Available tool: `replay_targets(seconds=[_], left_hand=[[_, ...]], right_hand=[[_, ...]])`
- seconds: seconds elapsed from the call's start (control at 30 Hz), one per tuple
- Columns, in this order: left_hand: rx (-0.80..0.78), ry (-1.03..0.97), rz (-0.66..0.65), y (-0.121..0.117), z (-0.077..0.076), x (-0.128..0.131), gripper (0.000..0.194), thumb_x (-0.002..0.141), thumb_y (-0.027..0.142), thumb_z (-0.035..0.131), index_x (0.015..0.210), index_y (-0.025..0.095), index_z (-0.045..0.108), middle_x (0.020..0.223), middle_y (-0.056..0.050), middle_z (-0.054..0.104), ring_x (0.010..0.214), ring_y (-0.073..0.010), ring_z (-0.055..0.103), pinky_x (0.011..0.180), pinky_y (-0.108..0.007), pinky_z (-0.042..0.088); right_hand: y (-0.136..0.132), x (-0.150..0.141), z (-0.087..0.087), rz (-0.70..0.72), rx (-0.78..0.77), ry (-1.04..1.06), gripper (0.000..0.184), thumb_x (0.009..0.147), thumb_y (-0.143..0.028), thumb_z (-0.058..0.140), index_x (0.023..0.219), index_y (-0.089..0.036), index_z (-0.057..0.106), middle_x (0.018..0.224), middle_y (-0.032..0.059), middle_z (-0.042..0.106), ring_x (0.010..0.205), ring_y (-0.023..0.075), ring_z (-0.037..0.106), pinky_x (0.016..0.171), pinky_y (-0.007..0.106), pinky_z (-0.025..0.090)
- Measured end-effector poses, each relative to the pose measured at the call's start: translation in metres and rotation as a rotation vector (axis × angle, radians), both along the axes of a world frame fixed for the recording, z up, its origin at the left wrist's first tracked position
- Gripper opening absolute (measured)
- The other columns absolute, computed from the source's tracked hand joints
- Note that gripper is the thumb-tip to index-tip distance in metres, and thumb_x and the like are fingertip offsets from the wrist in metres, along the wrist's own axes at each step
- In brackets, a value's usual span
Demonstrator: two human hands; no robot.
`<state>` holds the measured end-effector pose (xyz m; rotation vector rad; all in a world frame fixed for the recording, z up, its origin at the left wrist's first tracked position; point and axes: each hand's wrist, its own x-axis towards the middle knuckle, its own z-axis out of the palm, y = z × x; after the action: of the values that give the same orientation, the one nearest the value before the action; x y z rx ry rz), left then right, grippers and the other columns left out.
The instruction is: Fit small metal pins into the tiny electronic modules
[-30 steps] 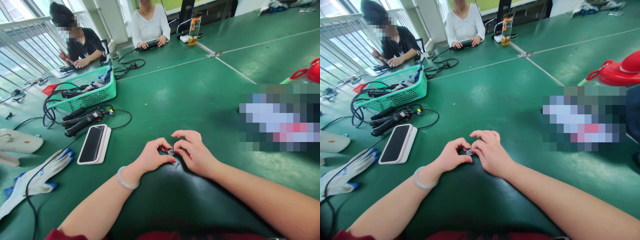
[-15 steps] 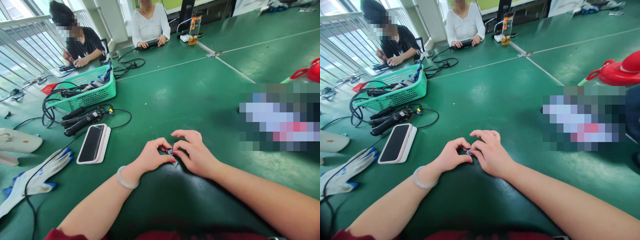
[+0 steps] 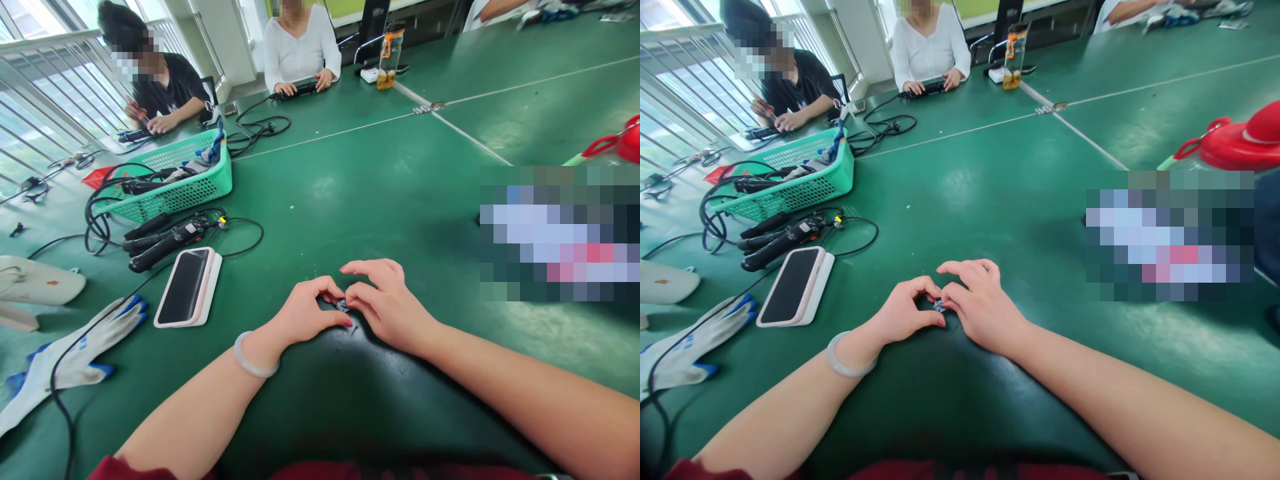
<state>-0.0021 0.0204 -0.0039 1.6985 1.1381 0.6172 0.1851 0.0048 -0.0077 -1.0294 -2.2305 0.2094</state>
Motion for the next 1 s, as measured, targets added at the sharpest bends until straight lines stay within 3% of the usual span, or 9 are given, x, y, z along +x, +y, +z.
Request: replay_targets(seconds=[0.3, 0.47, 0.63, 0.87, 1.0], left_hand=[[-0.037, -0.064, 0.027, 0.000, -0.002, 0.001, 0.031, 0.055, 0.024, 0.082, 0.076, 0.017, 0.060, 0.077, 0.000, 0.063, 0.076, -0.0135, 0.056, 0.075, -0.028, 0.044], [-0.249, -0.334, 0.133, 0.007, -0.006, -0.003, 0.034, 0.059, 0.025, 0.080, 0.082, 0.015, 0.058, 0.082, -0.002, 0.064, 0.071, -0.0101, 0.056, 0.071, -0.025, 0.045], [-0.329, -0.567, 0.270, 0.015, -0.005, -0.007, 0.038, 0.060, 0.032, 0.081, 0.086, 0.015, 0.059, 0.078, -0.001, 0.064, 0.065, -0.0071, 0.054, 0.069, -0.024, 0.044], [-0.330, -0.378, 0.211, 0.012, -0.004, -0.002, 0.038, 0.057, 0.024, 0.081, 0.086, 0.014, 0.059, 0.079, -0.002, 0.066, 0.071, -0.0094, 0.059, 0.072, -0.026, 0.047], [-0.291, -0.248, 0.155, 0.007, -0.006, 0.001, 0.035, 0.059, 0.022, 0.080, 0.085, 0.015, 0.058, 0.073, 0.001, 0.063, 0.064, -0.0086, 0.056, 0.066, -0.026, 0.046]], right_hand=[[0.001, 0.006, 0.005, -0.052, 0.036, -0.009, 0.020, 0.087, -0.014, 0.049, 0.078, -0.021, 0.066, 0.117, 0.0072, 0.059, 0.105, 0.0227, 0.053, 0.095, 0.047, 0.031], [0.009, 0.014, 0.000, -0.179, -0.063, -0.013, 0.019, 0.088, -0.017, 0.050, 0.082, -0.023, 0.067, 0.110, 0.0052, 0.063, 0.103, 0.0223, 0.054, 0.092, 0.046, 0.034], [0.013, 0.016, -0.009, -0.165, -0.174, -0.132, 0.013, 0.083, -0.033, 0.062, 0.087, -0.022, 0.067, 0.095, 0.0044, 0.066, 0.091, 0.0215, 0.055, 0.081, 0.041, 0.038], [0.014, 0.011, -0.010, -0.140, -0.184, -0.204, 0.017, 0.087, -0.022, 0.055, 0.072, -0.020, 0.063, 0.081, 0.0031, 0.066, 0.079, 0.0186, 0.054, 0.074, 0.037, 0.034], [0.014, 0.011, -0.005, -0.199, -0.130, -0.122, 0.020, 0.089, -0.022, 0.052, 0.071, -0.020, 0.062, 0.081, 0.0030, 0.067, 0.078, 0.0183, 0.056, 0.074, 0.037, 0.033]])
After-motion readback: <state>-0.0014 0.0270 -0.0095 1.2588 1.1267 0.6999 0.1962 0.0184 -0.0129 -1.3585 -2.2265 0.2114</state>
